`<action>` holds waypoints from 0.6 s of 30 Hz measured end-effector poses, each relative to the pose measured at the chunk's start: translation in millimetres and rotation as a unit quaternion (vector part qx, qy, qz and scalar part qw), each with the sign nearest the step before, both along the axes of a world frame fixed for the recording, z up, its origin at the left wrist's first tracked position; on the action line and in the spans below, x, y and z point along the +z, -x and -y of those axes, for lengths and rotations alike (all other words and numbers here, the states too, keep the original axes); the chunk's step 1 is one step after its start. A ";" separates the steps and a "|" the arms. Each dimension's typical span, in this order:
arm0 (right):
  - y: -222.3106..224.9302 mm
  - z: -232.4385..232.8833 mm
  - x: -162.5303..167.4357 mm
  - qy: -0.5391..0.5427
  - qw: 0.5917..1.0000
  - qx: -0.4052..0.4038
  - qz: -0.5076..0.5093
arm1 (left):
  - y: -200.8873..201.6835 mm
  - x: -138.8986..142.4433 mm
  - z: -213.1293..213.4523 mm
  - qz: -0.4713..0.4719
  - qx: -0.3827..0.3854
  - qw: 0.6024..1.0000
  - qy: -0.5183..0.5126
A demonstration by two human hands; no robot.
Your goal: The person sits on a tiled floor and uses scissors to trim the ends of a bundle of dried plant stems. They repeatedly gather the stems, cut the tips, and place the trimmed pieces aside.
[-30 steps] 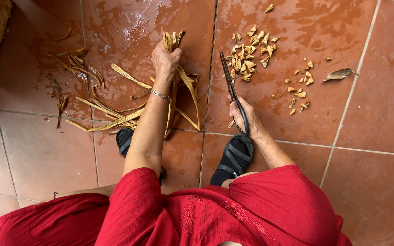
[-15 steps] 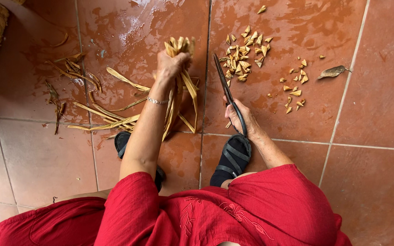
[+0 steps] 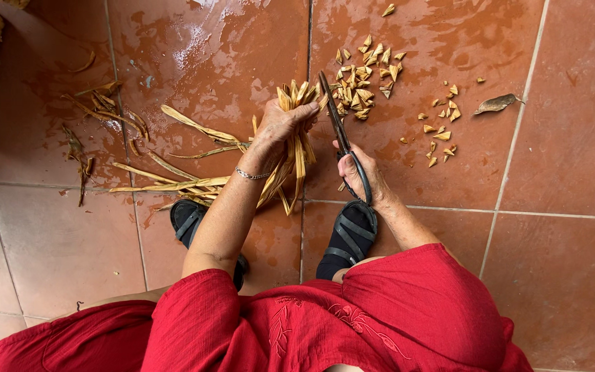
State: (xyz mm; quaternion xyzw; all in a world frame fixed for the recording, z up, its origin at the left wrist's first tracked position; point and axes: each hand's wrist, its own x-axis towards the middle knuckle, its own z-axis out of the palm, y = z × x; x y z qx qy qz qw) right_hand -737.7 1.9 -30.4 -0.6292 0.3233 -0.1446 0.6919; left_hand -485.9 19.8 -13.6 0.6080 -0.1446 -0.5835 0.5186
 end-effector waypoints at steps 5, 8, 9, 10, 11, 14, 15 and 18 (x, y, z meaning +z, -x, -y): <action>-1.7 -5.7 0.3 0.071 0.997 -0.001 -0.044 | -0.8 -3.2 -0.5 0.087 -0.082 0.993 -0.004; -4.4 -9.5 0.4 0.081 0.995 -0.023 -0.053 | -0.1 -2.3 -0.2 0.102 -0.100 0.990 -0.001; -5.3 -9.7 0.7 0.080 0.995 -0.033 -0.053 | -0.6 -0.2 0.4 0.110 -0.099 0.989 -0.013; -5.5 -9.2 1.2 0.069 0.996 -0.048 -0.038 | -1.9 3.6 1.3 0.119 -0.099 0.988 -0.026; -5.5 -7.5 1.6 0.057 0.996 -0.063 -0.023 | -4.4 9.5 1.9 0.108 -0.094 0.990 -0.015; -1.0 5.8 4.1 0.083 0.992 -0.080 -0.052 | -22.0 43.5 5.8 0.097 -0.069 0.992 0.044; 1.5 9.3 5.1 0.099 0.989 -0.078 -0.074 | -35.2 61.3 6.2 0.110 -0.053 0.989 0.080; 6.8 19.8 7.4 0.200 0.963 -0.078 -0.160 | -79.2 128.9 5.7 0.186 -0.068 0.968 0.153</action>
